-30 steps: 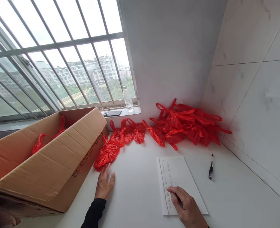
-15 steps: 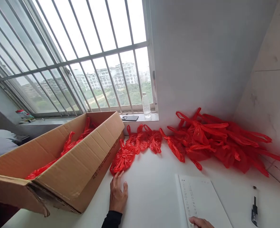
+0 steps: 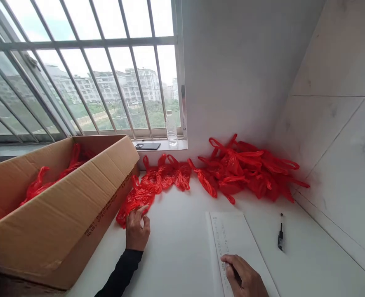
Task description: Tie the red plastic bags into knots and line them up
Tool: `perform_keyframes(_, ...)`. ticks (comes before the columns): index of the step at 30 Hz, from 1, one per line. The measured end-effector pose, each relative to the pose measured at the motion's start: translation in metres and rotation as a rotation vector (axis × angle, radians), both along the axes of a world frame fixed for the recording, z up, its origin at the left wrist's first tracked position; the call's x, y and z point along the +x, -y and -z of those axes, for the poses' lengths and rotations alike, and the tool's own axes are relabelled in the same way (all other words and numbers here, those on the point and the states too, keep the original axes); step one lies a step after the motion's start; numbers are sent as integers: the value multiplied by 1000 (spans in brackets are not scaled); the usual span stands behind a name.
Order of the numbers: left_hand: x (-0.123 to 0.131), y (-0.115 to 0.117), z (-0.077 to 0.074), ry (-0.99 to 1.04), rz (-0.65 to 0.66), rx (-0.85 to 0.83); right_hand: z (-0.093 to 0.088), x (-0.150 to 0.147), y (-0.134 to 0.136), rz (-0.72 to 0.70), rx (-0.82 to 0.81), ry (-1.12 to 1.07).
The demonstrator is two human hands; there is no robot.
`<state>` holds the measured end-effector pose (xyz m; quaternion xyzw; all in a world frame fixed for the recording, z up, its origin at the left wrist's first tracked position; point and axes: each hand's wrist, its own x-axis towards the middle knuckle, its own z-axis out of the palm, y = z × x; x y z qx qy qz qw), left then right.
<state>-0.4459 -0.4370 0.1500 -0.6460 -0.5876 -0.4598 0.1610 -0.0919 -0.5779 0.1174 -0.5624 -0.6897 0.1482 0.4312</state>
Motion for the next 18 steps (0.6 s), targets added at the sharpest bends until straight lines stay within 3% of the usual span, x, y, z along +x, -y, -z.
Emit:
perform_keyframes(5,9,-10,9,8,142,68,-14,-3,-4,-14,-69,63)
perform_keyframes(13,11,-11,6,15,122,99,-24,-7,-2,10,-138,28)
perform_keyframes(16,22,-1,4,-4,104,121,-40,-9,-9,29,-217,18)
perform_keyframes(18,32,12,5,-6,96,119,-55,-11,-30,37,-241,20)
